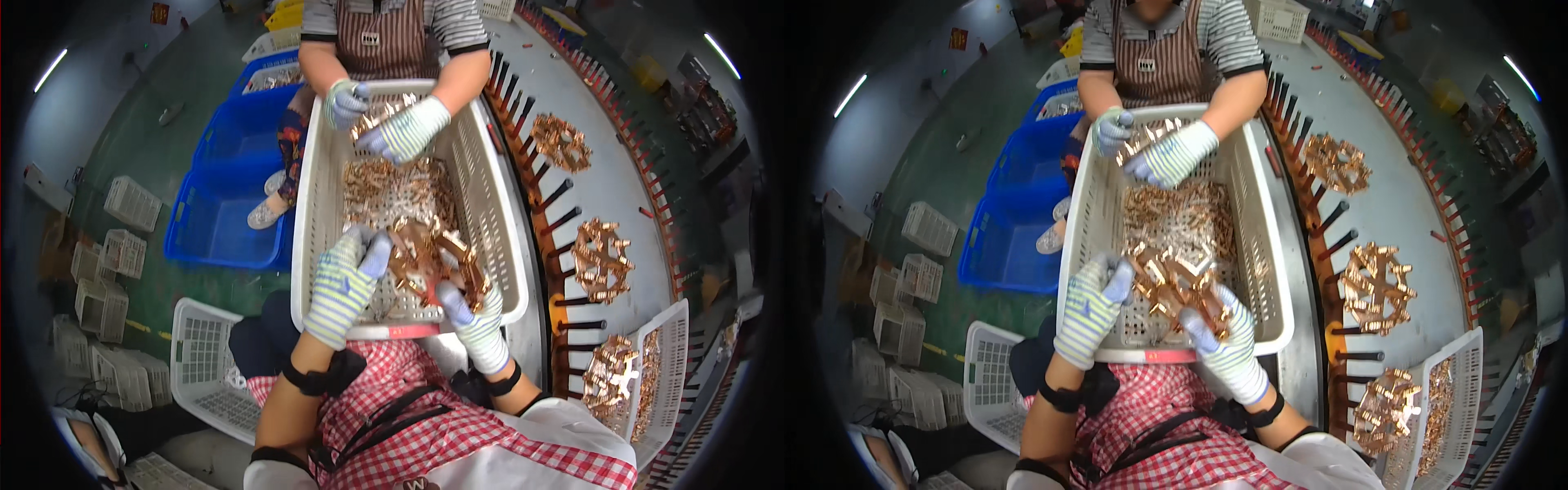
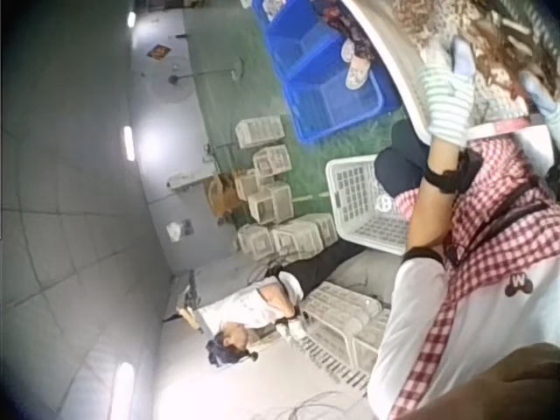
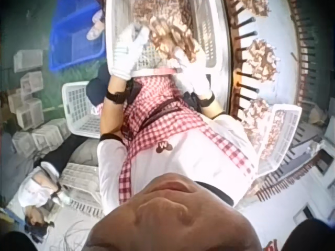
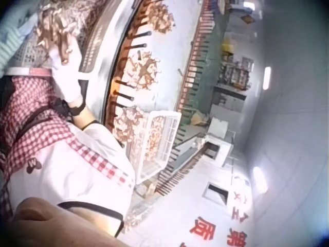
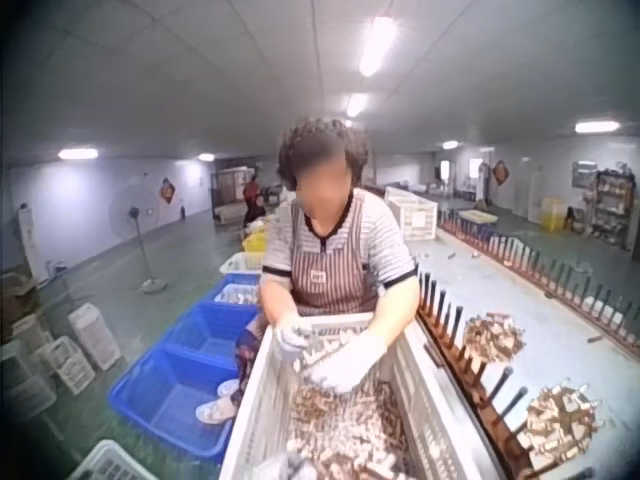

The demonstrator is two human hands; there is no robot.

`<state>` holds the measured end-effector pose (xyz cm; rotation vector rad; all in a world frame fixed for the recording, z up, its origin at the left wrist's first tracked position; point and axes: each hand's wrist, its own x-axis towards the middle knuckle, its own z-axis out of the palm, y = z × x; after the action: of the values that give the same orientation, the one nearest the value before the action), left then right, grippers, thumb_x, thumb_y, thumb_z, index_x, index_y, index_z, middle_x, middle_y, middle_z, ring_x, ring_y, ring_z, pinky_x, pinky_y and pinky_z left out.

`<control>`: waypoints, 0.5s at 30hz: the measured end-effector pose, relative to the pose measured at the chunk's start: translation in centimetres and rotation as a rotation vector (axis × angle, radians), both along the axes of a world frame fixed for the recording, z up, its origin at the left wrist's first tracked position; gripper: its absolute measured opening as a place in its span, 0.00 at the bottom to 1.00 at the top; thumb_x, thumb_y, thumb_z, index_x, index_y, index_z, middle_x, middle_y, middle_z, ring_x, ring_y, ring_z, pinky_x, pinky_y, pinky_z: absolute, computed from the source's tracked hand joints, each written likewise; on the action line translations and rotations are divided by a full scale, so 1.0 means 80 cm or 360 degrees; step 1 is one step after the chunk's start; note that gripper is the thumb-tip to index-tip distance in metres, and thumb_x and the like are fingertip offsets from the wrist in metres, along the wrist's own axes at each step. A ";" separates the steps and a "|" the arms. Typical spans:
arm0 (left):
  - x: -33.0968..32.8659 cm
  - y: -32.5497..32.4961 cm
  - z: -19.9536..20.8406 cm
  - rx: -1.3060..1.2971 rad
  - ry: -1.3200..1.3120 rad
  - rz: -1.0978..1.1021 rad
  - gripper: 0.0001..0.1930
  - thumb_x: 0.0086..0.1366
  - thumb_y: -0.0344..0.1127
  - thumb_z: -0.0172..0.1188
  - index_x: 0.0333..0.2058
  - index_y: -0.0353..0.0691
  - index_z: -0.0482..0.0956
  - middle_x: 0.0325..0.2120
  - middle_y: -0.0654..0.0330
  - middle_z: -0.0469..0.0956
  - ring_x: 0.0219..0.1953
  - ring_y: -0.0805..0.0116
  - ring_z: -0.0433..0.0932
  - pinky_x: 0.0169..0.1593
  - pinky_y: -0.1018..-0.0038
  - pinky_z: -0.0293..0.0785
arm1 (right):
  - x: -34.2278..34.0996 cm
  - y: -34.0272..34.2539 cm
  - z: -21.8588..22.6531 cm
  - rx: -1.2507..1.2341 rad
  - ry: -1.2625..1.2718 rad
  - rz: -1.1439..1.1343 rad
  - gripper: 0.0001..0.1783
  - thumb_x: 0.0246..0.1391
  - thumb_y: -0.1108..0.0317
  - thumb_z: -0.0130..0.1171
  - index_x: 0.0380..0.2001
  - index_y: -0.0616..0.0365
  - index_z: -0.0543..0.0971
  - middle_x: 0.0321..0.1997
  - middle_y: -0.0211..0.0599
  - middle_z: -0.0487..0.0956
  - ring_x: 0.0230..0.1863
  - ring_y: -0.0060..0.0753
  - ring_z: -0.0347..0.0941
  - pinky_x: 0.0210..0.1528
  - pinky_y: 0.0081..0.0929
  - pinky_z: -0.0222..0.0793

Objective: The person sits at a workstation and assembles small copper-colored metal components. They pick up a base piece and a smaller insert from a white basket, fit the insert into the base, and place the finished assembly onto a vertical rack. The person repeats this process continuously, handling the parts with gloved hands.

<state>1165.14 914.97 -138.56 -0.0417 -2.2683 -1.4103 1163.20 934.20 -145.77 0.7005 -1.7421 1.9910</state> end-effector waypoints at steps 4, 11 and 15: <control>0.045 0.016 0.000 0.0529 -0.0415 -0.0118 0.15 0.66 0.44 0.57 0.35 0.35 0.78 0.21 0.59 0.76 0.21 0.70 0.73 0.28 0.71 0.71 | 0.025 0.026 0.018 0.0604 0.0293 -0.0215 0.17 0.46 0.68 0.71 0.40 0.60 0.79 0.31 0.35 0.81 0.32 0.25 0.77 0.37 0.26 0.73; 0.138 0.046 0.001 -0.0334 0.0081 0.0065 0.16 0.62 0.44 0.59 0.29 0.33 0.77 0.15 0.59 0.73 0.17 0.70 0.73 0.26 0.72 0.70 | 0.098 0.049 0.004 0.0292 0.0378 -0.0432 0.16 0.50 0.67 0.68 0.40 0.62 0.78 0.29 0.36 0.81 0.30 0.25 0.76 0.32 0.26 0.71; 0.186 0.046 0.005 0.0543 -0.0428 -0.0147 0.14 0.65 0.43 0.59 0.31 0.36 0.79 0.19 0.67 0.73 0.23 0.81 0.71 0.27 0.82 0.67 | 0.128 0.069 -0.013 0.0074 -0.0066 -0.0481 0.16 0.49 0.66 0.70 0.38 0.61 0.79 0.22 0.31 0.76 0.21 0.19 0.70 0.23 0.22 0.65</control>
<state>1180.06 918.65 -138.18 0.1643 -2.2191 -1.9353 1173.47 939.72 -146.79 0.3843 -1.8022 1.7755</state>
